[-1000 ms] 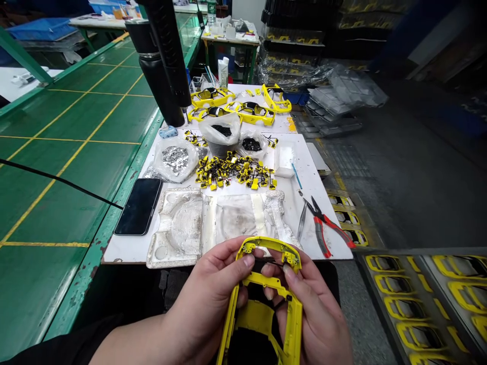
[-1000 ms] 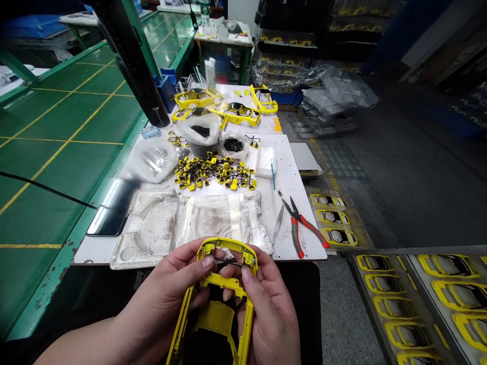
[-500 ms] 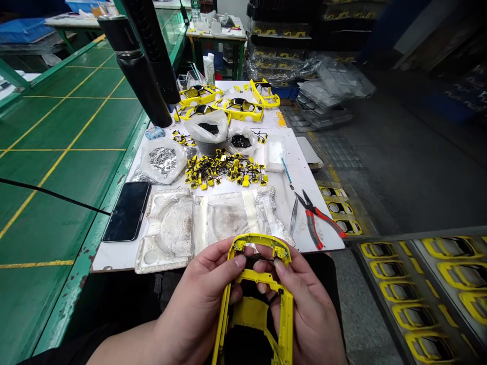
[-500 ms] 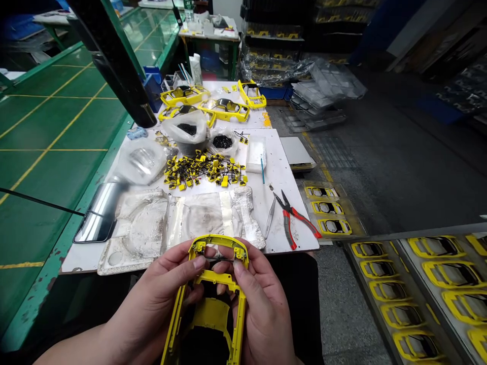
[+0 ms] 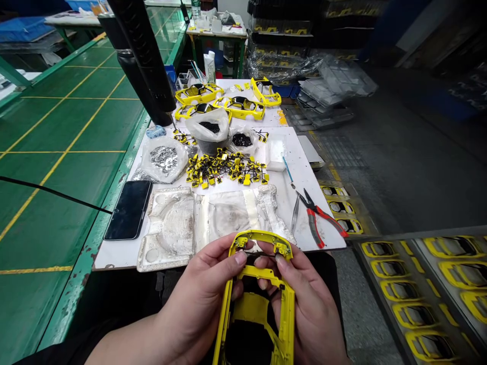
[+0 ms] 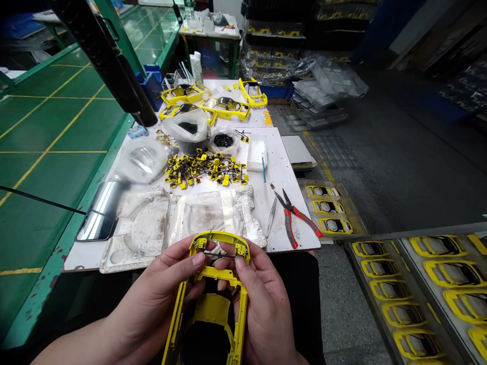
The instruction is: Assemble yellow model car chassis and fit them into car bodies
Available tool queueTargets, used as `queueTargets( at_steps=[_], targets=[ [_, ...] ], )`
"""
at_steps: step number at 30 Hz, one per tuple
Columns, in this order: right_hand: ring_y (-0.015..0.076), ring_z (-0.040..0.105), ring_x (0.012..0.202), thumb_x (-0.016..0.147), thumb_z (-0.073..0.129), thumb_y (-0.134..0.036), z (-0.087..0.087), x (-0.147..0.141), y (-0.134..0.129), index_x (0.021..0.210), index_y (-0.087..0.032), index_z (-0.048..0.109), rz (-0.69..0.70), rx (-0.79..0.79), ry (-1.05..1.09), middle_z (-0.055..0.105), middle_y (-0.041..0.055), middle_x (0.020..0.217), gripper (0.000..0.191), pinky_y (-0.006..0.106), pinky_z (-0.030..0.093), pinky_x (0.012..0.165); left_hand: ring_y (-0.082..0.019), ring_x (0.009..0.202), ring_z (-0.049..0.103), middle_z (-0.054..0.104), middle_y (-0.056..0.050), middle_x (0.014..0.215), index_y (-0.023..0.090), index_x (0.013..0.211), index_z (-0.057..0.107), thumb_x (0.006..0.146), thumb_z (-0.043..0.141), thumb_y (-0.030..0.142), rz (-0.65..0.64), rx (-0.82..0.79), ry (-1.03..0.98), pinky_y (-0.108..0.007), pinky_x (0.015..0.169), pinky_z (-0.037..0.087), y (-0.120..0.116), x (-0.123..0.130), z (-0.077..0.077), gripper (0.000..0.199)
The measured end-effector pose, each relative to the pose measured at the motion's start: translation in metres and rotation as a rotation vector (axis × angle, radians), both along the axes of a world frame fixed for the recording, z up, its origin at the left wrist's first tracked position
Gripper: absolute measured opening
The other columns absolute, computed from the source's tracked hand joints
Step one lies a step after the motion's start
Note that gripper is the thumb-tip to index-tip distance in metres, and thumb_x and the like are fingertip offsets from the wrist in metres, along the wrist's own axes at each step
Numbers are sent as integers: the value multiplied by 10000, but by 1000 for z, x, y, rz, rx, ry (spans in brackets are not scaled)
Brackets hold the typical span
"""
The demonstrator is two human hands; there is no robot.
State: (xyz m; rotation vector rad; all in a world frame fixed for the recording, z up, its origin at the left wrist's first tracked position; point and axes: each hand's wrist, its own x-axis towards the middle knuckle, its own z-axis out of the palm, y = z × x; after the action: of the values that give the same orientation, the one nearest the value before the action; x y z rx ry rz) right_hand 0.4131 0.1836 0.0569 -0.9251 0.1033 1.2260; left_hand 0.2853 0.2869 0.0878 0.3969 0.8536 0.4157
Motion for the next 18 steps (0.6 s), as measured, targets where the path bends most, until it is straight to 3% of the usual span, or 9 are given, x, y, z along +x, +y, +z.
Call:
queueTargets(
  at_steps=[6, 13, 18],
  targets=[
    [125, 775, 873, 940, 928, -361, 2, 1, -1, 1284, -238, 831, -4, 5, 18, 849, 88, 1160, 379, 194, 652, 793, -142, 893, 793, 851, -95, 1121, 197, 1234, 842, 883, 943, 198, -10, -34, -32, -165, 748, 586, 1, 0, 2, 364],
    [152, 789, 863, 950, 917, -344, 4, 3, 4, 1217, -254, 847, -6, 36, 19, 851, 76, 1127, 290, 240, 670, 775, -167, 875, 801, 849, -120, 1147, 184, 1213, 840, 884, 944, 229, -18, -38, -36, -193, 760, 600, 4, 3, 1, 348],
    [119, 785, 806, 995, 870, -325, 5, 3, 5, 1228, -234, 841, 17, 82, 40, 862, 95, 1133, 252, 203, 665, 770, -179, 908, 803, 848, -120, 1151, 182, 1229, 833, 872, 951, 237, -23, -25, -12, -206, 788, 604, 4, 3, 1, 380]
  ],
)
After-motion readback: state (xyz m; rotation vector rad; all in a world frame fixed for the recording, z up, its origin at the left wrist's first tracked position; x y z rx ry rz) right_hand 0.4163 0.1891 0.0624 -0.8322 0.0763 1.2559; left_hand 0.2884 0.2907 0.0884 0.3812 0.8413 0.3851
